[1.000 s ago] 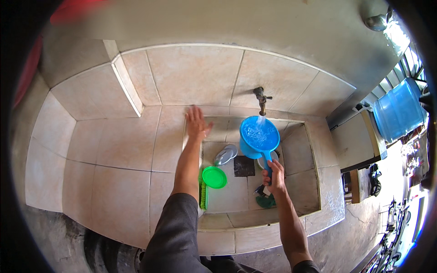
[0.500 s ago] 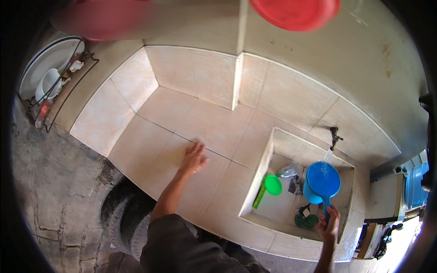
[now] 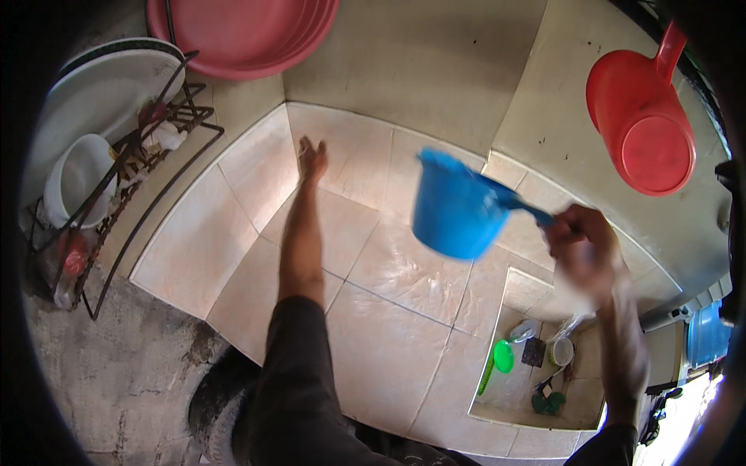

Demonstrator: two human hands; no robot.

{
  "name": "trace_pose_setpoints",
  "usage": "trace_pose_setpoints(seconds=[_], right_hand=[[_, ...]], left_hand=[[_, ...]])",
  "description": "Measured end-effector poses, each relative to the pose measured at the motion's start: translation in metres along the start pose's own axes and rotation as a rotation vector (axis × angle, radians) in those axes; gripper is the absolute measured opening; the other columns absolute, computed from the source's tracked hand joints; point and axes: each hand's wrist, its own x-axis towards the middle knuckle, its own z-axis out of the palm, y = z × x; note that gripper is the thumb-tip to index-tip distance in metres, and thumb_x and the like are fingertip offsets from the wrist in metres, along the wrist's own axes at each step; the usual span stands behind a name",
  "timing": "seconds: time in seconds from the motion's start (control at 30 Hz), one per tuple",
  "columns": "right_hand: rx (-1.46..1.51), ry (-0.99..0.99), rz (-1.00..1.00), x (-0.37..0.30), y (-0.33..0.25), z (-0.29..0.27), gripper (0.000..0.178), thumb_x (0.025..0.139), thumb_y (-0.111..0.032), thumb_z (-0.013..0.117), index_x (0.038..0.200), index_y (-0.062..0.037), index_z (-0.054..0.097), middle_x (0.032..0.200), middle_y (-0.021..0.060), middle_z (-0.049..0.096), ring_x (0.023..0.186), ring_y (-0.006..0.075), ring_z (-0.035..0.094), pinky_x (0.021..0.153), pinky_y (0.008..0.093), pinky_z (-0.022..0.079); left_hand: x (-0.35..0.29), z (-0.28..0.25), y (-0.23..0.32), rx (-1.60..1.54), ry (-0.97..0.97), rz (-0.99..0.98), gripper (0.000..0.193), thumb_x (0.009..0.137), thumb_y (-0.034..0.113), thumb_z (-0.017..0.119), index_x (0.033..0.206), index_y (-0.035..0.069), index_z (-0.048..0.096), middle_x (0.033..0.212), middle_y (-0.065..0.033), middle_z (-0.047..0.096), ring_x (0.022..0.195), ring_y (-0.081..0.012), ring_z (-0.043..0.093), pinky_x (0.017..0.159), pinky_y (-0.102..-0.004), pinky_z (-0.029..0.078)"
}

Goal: The person scrubs a tiled sink and countertop with a small dark sponge, then rinses the surfaces by repeatedly scooping water from a blue plastic scoop under a running tap and pouring it over the tiles. The person wipes the wet tiles with their hand and continues rinsing until the end of the clip.

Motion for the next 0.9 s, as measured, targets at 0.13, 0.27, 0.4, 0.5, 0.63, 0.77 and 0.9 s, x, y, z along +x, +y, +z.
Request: trace_pose_setpoints(seconds=[0.13,0.27,0.4,0.5,0.63,0.77,0.9], right_hand=[[0.178,-0.165,-0.12,0.033,-0.011,0.03,0.02,0.085,-0.014,0.038,0.066,-0.0096,0.041,0.052,-0.0047,0.033,0.04,0.0026,0.031,0.031,0.0174,0.02],[0.128,-0.059,-0.305,0.009,0.007,-0.001,0.023,0.087,-0.02,0.041,0.067,-0.0092,0.044,0.053,-0.0042,0.038,0.04,0.0025,0.033,0.03,0.0178,0.021],[0.093,0.308,-0.421,-0.049,0.036,-0.065,0.016,0.088,-0.02,0.042,0.08,-0.0081,0.049,0.059,-0.0015,0.047,0.038,0.003,0.039,0.025,0.0192,0.026],[0.036,0.607,-0.36,-0.086,0.072,-0.116,0.008,0.086,-0.02,0.045,0.089,-0.0131,0.048,0.059,-0.0026,0.048,0.038,0.0018,0.039,0.025,0.0181,0.028],[-0.086,0.911,-0.273,-0.119,0.12,-0.163,0.008,0.083,-0.022,0.05,0.088,-0.0164,0.046,0.058,-0.0037,0.046,0.036,0.0009,0.037,0.025,0.0166,0.027],[-0.261,1.005,-0.129,-0.132,0.133,-0.161,0.009,0.08,-0.021,0.049,0.085,-0.0153,0.043,0.056,-0.0019,0.045,0.035,0.0013,0.035,0.025,0.0172,0.026],[-0.436,0.961,0.082,-0.12,0.116,-0.123,0.023,0.075,-0.021,0.049,0.092,-0.0075,0.044,0.055,0.0019,0.045,0.032,0.0039,0.034,0.024,0.0188,0.027]], left_hand=[[0.048,0.075,0.11,0.232,0.12,-0.224,0.075,0.092,0.044,0.031,0.133,-0.016,0.014,0.138,-0.0378,0.014,0.131,-0.047,0.013,0.107,-0.0491,0.015],[-0.023,0.144,0.225,-0.075,0.261,-0.337,0.072,0.091,0.043,0.031,0.136,-0.011,0.014,0.141,-0.0342,0.01,0.132,-0.0454,0.011,0.107,-0.0521,0.013],[-0.134,0.182,0.274,-0.395,0.35,0.152,0.069,0.089,0.044,0.034,0.137,-0.004,0.02,0.143,-0.0278,0.014,0.132,-0.0439,0.014,0.107,-0.0535,0.013],[-0.201,0.192,0.284,-0.576,-0.246,0.609,0.064,0.086,0.041,0.039,0.138,0.005,0.026,0.146,-0.0153,0.02,0.136,-0.0302,0.016,0.11,-0.0496,0.007],[-0.259,0.171,0.225,-0.109,-0.627,1.311,0.055,0.079,0.026,0.055,0.132,0.017,0.042,0.147,-0.0003,0.023,0.137,-0.0163,0.016,0.111,-0.0474,0.005],[-0.248,0.093,0.086,-0.233,-0.684,1.046,0.054,0.076,0.011,0.063,0.128,0.015,0.047,0.141,-0.0065,0.035,0.12,-0.0205,0.045,0.093,-0.0333,0.042],[-0.162,-0.046,-0.046,0.528,-0.577,0.566,0.056,0.077,0.022,0.06,0.129,0.007,0.044,0.139,-0.0141,0.035,0.118,-0.0293,0.044,0.095,-0.0436,0.037]])
